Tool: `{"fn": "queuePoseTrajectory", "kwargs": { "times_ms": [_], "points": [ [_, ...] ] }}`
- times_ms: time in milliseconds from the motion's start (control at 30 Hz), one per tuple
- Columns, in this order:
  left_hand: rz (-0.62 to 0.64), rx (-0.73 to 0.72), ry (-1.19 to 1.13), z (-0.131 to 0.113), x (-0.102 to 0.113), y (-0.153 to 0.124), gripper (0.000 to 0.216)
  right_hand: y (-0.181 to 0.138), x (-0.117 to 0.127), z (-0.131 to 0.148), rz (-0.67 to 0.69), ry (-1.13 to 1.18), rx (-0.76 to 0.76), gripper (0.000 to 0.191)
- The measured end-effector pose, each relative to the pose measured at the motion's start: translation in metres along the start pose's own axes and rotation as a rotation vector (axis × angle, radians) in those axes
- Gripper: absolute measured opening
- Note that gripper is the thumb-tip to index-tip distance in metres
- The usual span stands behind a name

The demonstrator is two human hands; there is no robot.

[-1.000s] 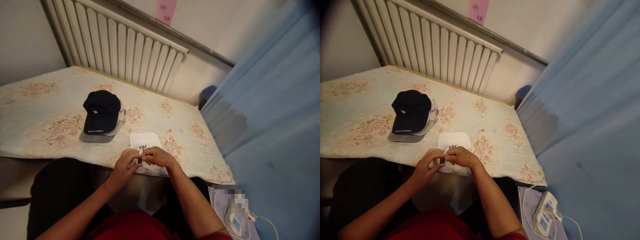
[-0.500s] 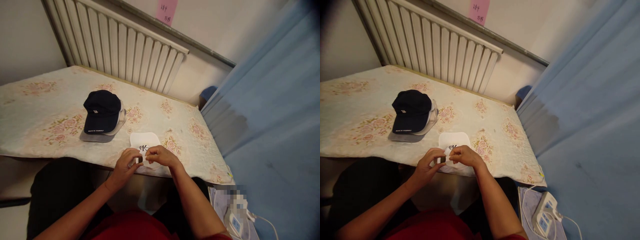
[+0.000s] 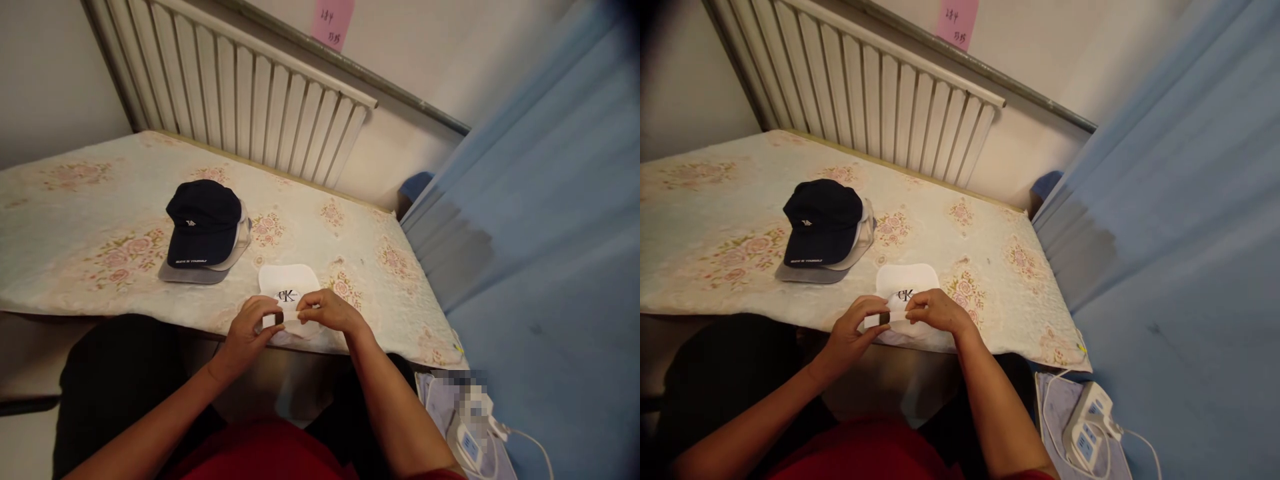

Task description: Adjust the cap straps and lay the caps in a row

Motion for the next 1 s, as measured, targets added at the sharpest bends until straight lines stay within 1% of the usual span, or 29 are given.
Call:
{"fn": "queuePoseTrajectory", "kwargs": {
  "times_ms": [100,233,333,433,533,633,667,733,800,900,1000],
  "points": [
    [-0.012,-0.005,-0.019,0.0,-0.001,0.0,0.019,0.002,-0.006,0.005,0.018,0.006,0.026,0.007],
    [0.024,0.019,-0.04,-0.002,-0.002,0.0,0.017,0.008,-0.018,0.012,0.047,0.017,0.071,0.007],
    [0.054,0.029,-0.04,-0.001,0.001,0.0,0.017,0.009,-0.019,0.012,0.019,-0.005,0.111,0.007],
    [0.108,0.057,-0.03,0.006,0.003,0.0,0.023,0.005,-0.012,0.008,-0.044,-0.021,0.127,0.007],
    [0.221,0.08,-0.042,0.013,0.004,0.004,0.031,-0.002,-0.002,0.0,-0.098,-0.039,0.083,0.009],
    [0.368,0.124,-0.089,0.016,0.009,0.013,0.032,-0.008,0.005,-0.008,-0.108,-0.071,0.051,0.008],
    [0.414,0.162,-0.121,0.018,0.011,0.016,0.03,-0.009,0.006,-0.01,-0.114,-0.081,0.055,0.009],
    [0.515,0.303,-0.206,0.023,0.015,0.02,0.03,-0.011,0.01,-0.013,-0.144,-0.097,0.074,0.01],
    [0.569,0.405,-0.278,0.025,0.019,0.026,0.032,-0.013,0.015,-0.014,-0.182,-0.125,0.102,0.013],
    [0.653,0.445,-0.334,0.024,0.019,0.036,0.034,-0.016,0.02,-0.017,-0.221,-0.181,0.143,0.016],
    [0.78,0.444,-0.347,0.018,0.009,0.043,0.033,-0.018,0.023,-0.02,-0.229,-0.216,0.155,0.021]
  ]
}}
Point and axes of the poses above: each hand's wrist, its own y-axis towards the middle knuckle, its own x-axis out of the back of the hand, z = x × y, the point moved 6 cm from there along y, towards the middle knuckle, and after that the axes turned 13 degrees about -x, right-handed, at the moved point
